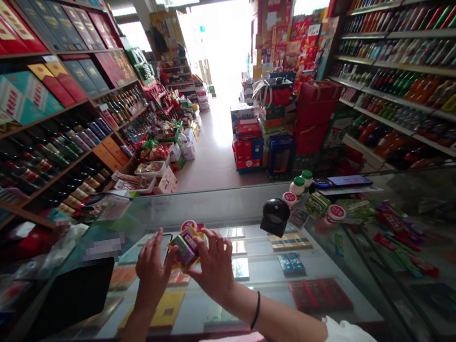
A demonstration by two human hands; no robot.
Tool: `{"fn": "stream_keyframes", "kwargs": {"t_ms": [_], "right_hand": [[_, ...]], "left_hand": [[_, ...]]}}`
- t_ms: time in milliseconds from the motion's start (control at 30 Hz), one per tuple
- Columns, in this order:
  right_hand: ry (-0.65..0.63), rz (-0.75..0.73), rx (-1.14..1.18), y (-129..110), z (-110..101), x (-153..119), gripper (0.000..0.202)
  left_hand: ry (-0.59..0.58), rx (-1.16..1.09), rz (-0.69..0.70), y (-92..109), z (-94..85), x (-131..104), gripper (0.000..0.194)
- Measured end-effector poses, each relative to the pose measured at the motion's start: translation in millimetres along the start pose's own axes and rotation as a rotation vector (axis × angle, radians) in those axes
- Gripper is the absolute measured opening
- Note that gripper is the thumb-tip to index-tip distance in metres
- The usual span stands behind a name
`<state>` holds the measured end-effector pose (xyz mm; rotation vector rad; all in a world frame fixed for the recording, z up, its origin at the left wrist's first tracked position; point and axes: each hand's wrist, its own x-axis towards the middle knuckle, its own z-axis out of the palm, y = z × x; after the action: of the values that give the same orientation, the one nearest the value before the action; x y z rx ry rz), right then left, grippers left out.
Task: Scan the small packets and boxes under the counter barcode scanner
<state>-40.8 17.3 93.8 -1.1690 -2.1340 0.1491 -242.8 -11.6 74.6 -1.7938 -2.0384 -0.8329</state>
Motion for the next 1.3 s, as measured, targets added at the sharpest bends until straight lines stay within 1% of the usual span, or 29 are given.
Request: {"fn": "stream_keyframes", "kwargs": {"t_ms": [200,367,500,633,733,800,867,967,1033,1100,1200,1300], "right_hand": [[-0.007,0.015,-0.001,7,-3,-4,0.068],[0.003,0.024,-0.025,16,-2,-6,0.07],[0.021,0.025,-0.032,20,-4,-5,0.077],[0.042,0.032,-0.011,23,-13,-4,0.083],[0.052,0.042,0.016,31,-26,-7,0.081],[0.048,0.041,0.018,42,-39,-13,0.075],[0.046,0.053,-0.008,59,-53,-24,0.069],[0.08,0.111,-0.078,93,-72,-45,0.063],[0.095,0.187,-0.161,119,-85,-61,0.056],[0.107,0.293,-0.236,147,-97,-77,0.05],[0.131,0.418,-0.33,188,-117,-100,0.046],[0.142,0.491,-0.427,226,-135,-116,0.044]], "left_hand": [[0.003,-0.03,-0.014,5,-5.2,-6,0.063],[-0.011,0.037,0.002,13,-14.4,-5,0.06],[-0.002,0.062,0.041,18,-19.2,-4,0.059],[0.017,0.068,0.055,28,-25.0,0,0.059],[0.016,0.062,0.07,42,-31.3,4,0.059],[0.016,0.048,0.106,56,-34.2,7,0.06],[0.005,0.018,0.151,74,-33.9,8,0.062],[-0.04,-0.058,0.21,107,-24.9,8,0.065],[-0.069,-0.111,0.252,132,-13.1,7,0.064],[-0.092,-0.151,0.291,157,2.4,3,0.062],[-0.133,-0.202,0.355,195,29.3,-2,0.06],[-0.181,-0.244,0.405,234,57.2,-7,0.06]]}}
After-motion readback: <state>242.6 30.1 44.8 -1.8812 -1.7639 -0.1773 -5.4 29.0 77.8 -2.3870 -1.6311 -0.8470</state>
